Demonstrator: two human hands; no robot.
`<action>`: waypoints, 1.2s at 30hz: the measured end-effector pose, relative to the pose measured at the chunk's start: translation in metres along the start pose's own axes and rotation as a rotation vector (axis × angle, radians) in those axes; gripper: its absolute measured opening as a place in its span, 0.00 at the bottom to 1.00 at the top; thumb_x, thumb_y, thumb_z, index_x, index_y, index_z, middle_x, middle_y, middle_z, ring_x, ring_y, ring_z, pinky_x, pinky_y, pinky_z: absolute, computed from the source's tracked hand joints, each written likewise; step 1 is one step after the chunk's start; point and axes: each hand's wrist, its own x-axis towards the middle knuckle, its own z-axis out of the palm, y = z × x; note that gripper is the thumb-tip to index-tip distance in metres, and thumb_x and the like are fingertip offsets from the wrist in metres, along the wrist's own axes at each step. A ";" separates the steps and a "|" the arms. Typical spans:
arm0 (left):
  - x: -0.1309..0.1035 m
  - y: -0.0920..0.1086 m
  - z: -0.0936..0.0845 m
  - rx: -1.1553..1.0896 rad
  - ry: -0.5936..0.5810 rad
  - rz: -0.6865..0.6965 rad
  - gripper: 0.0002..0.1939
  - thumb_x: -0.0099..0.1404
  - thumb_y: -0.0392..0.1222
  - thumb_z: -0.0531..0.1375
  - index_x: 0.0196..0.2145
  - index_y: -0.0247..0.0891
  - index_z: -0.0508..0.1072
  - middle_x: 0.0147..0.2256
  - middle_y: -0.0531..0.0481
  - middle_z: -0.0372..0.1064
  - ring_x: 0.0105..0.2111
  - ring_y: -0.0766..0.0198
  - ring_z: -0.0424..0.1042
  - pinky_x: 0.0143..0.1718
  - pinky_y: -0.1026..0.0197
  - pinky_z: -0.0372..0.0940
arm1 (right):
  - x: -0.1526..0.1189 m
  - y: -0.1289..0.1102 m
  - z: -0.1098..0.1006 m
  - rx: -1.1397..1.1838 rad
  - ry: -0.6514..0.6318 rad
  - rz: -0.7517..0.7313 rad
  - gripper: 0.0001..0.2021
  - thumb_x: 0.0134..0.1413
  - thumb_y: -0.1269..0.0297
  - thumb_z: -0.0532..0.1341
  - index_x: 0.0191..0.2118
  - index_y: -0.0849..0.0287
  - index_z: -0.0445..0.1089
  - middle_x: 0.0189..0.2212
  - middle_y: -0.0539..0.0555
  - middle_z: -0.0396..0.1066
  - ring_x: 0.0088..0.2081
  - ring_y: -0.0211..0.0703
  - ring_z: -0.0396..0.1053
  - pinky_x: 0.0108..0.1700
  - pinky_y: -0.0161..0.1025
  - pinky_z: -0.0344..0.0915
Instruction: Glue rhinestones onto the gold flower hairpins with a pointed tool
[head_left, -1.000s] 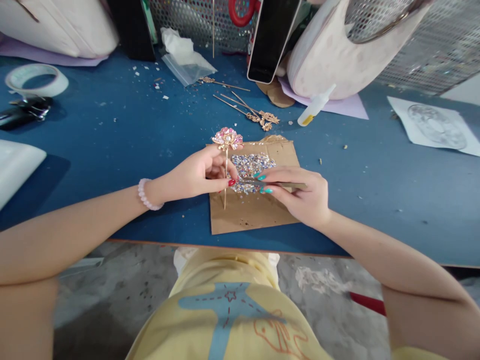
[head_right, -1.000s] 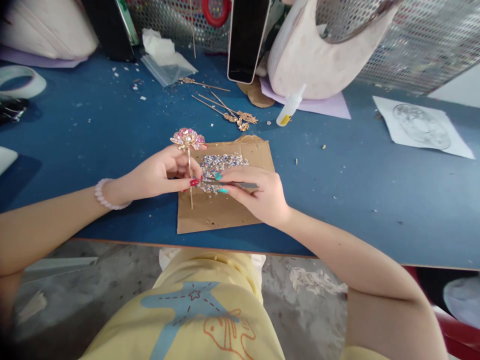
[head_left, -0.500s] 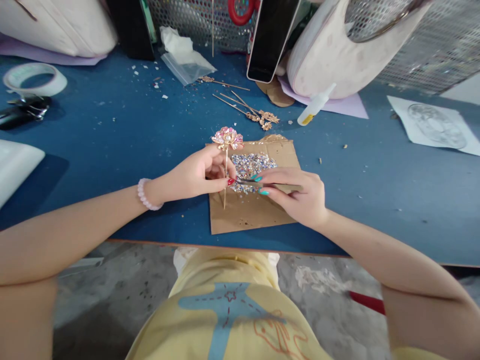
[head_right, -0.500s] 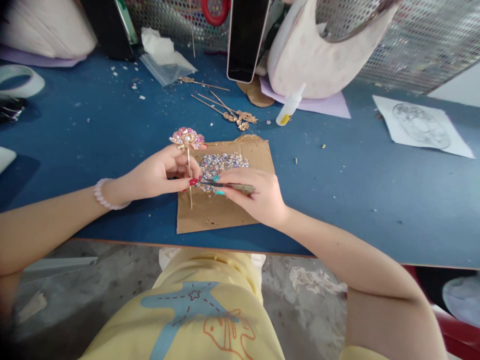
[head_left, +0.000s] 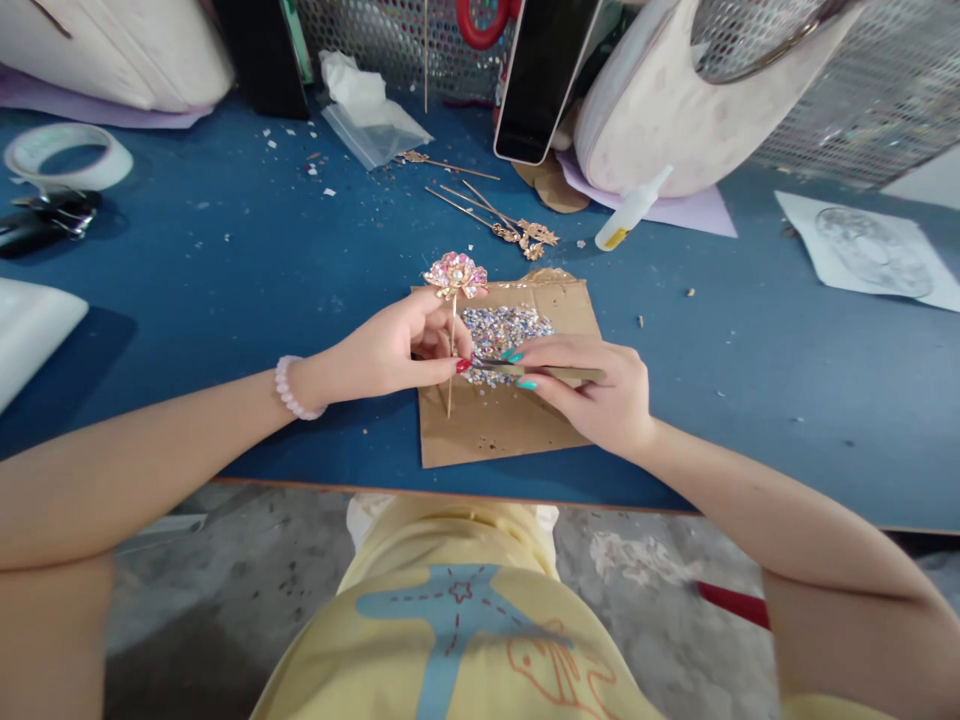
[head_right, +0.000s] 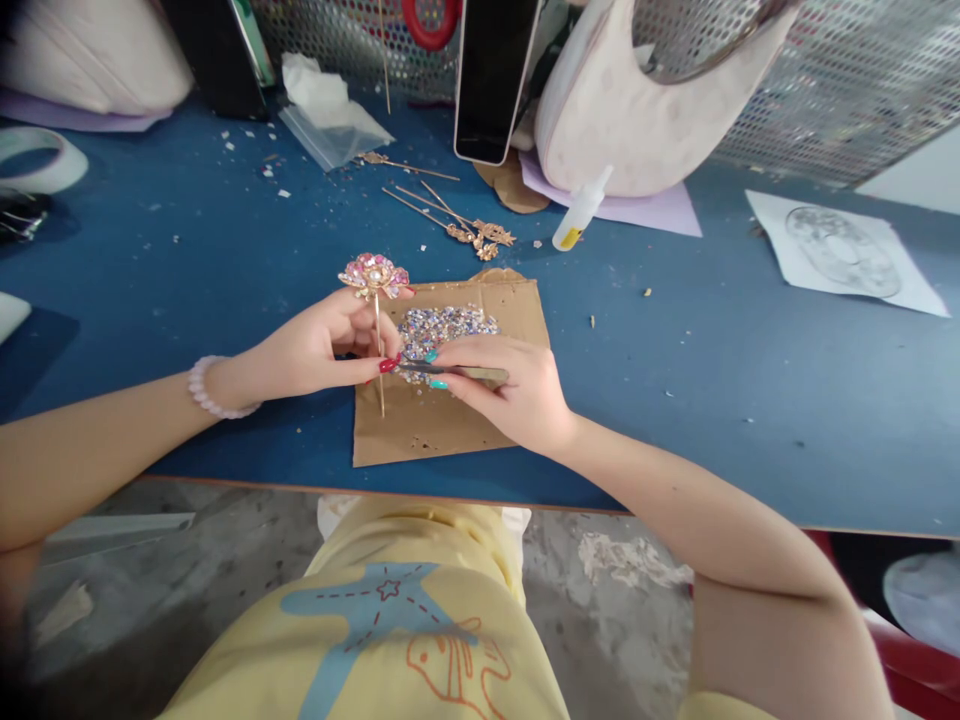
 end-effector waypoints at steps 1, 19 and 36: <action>0.000 0.000 0.000 -0.001 0.002 -0.003 0.13 0.61 0.33 0.61 0.39 0.40 0.60 0.38 0.53 0.72 0.27 0.72 0.69 0.28 0.66 0.67 | 0.000 0.000 0.000 -0.001 0.000 0.001 0.08 0.56 0.70 0.68 0.39 0.51 0.82 0.38 0.49 0.83 0.41 0.41 0.82 0.48 0.35 0.78; -0.003 -0.001 -0.001 0.024 0.001 0.007 0.11 0.61 0.32 0.60 0.39 0.40 0.61 0.37 0.54 0.71 0.28 0.72 0.70 0.30 0.66 0.67 | 0.000 -0.001 0.000 -0.013 0.014 0.052 0.05 0.56 0.68 0.68 0.36 0.52 0.83 0.37 0.50 0.84 0.39 0.40 0.82 0.46 0.34 0.77; -0.001 0.004 0.001 0.018 0.019 -0.002 0.12 0.59 0.32 0.61 0.38 0.40 0.63 0.35 0.54 0.70 0.26 0.72 0.70 0.27 0.66 0.67 | 0.001 -0.002 0.001 0.008 -0.021 0.125 0.05 0.56 0.62 0.67 0.36 0.50 0.82 0.36 0.49 0.83 0.39 0.42 0.82 0.47 0.38 0.78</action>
